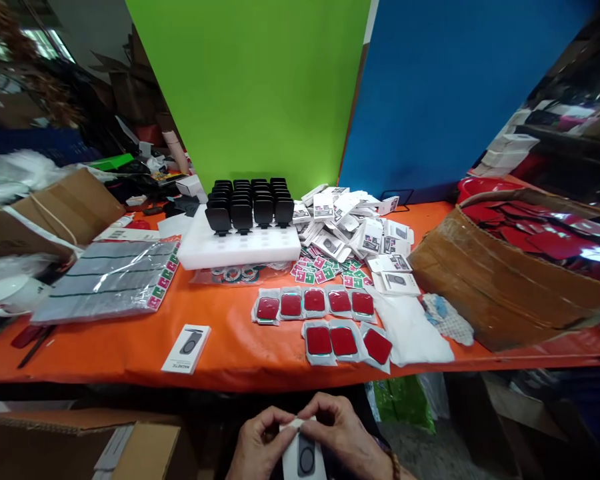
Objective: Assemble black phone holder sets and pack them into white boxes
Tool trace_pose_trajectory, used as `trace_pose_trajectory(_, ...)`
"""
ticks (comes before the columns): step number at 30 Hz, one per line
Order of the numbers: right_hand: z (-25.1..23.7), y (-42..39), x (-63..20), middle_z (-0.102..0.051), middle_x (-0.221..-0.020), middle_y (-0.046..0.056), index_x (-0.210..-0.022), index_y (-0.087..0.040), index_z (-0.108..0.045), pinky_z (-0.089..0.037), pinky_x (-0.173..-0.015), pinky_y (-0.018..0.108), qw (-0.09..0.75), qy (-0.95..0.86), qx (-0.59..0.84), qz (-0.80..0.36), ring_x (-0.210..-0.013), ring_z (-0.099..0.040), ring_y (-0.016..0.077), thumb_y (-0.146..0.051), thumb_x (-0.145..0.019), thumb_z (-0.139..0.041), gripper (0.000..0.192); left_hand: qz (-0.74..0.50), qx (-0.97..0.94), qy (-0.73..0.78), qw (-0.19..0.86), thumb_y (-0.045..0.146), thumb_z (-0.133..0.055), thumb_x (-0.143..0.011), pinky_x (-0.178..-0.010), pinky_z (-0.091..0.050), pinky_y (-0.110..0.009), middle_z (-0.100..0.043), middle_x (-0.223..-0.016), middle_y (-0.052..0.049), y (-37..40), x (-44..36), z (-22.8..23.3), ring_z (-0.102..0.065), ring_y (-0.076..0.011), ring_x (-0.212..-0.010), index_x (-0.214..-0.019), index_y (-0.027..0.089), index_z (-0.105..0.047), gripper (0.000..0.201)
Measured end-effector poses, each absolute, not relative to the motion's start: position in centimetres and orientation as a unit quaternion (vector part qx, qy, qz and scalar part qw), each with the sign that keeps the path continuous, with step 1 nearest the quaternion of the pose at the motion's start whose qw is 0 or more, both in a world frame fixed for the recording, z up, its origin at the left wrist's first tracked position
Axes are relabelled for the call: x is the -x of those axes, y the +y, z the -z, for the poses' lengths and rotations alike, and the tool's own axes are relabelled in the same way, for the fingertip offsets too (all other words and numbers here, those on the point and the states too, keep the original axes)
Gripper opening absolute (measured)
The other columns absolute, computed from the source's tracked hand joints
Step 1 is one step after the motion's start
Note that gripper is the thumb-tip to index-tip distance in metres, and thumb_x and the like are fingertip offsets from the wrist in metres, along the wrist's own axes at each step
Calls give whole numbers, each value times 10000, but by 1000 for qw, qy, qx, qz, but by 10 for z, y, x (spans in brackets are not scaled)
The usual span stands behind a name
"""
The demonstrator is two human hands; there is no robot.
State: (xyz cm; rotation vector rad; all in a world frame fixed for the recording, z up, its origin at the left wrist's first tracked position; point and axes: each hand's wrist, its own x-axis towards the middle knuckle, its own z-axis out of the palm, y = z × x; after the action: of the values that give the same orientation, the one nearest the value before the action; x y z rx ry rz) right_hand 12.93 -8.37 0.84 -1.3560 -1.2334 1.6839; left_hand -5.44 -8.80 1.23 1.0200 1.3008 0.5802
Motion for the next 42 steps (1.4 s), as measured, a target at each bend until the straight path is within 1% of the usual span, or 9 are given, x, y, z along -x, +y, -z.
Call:
trace_pose_trajectory(5,-16,-63,-117,-620,-711,8,-752,-163,-662,-442,-634,246,428,-453,534,-572,-666,-540,140,-473,-770,-681,311,-345,-554,599,464,396,-619,-758,-983,-475,-383,-505,-1369,-139,-91,35,-11,-508,-292,-1243,-1256,220,-575,530)
trace_pose_trajectory(9,-42,-36,-106,-635,-808,17,-898,-186,-649,-472,-670,258,465,-492,506,-535,-718,-573,151,-438,-823,-628,264,-335,-629,631,306,338,-626,-742,-1035,-430,-470,-416,-1443,-157,-69,26,-24,-428,-323,-1316,-1377,223,-438,671)
trace_pose_trajectory(13,-65,-3,-141,-648,-951,32,-1168,-226,-575,-482,-738,274,389,-652,461,-460,-767,-596,148,-328,-905,-537,285,-318,-663,650,191,328,-591,-742,-1038,-428,-459,-532,-1326,-148,-32,61,-40,-506,-309,-1236,-1340,201,-475,622)
trace_pose_trajectory(20,-60,77,-289,-569,-1018,117,-1061,-139,-626,-394,-637,268,104,-750,649,-77,-746,-544,163,30,-830,-339,405,-148,-633,758,59,295,-534,-761,-974,-450,-462,-498,-1360,-181,19,157,-45,-529,-343,-1187,-1380,146,-425,646)
trace_pose_trajectory(27,-47,98,-332,-577,-963,121,-870,-135,-659,-344,-648,256,-38,-778,627,-26,-826,-524,180,35,-792,-427,297,-75,-651,755,3,288,-513,-786,-916,-472,-420,-608,-1212,-205,33,186,-16,-623,-317,-1026,-1290,84,-511,544)
trace_pose_trajectory(33,-73,98,-339,-550,-841,87,-750,-151,-606,-347,-629,269,-10,-772,636,-1,-727,-488,169,-88,-881,-406,247,-166,-612,773,20,339,-517,-806,-976,-409,-535,-518,-1315,-264,33,169,-24,-527,-390,-1178,-1296,59,-505,565)
trace_pose_trajectory(36,-105,85,-311,-540,-863,79,-775,-164,-591,-387,-667,278,129,-774,620,-15,-733,-494,167,-196,-898,-450,189,-322,-595,726,126,387,-590,-777,-1066,-354,-502,-494,-1369,-193,18,129,-46,-448,-332,-1283,-1310,130,-488,600)
trace_pose_trajectory(39,-126,58,-248,-559,-805,38,-750,-196,-574,-411,-670,283,330,-751,542,-183,-718,-509,159,-298,-868,-546,158,-377,-573,633,359,437,-678,-735,-1074,-361,-470,-499,-1387,-121,-4,77,-69,-469,-299,-1276,-1337,210,-459,680)
trace_pose_trajectory(42,-122,28,-174,-544,-695,-7,-713,-202,-546,-399,-572,258,377,-653,469,-460,-626,-491,132,-390,-825,-610,228,-382,-558,562,477,419,-787,-641,-1123,-286,-460,-454,-1432,-139,-23,37,-76,-393,-314,-1341,-1358,214,-439,823)
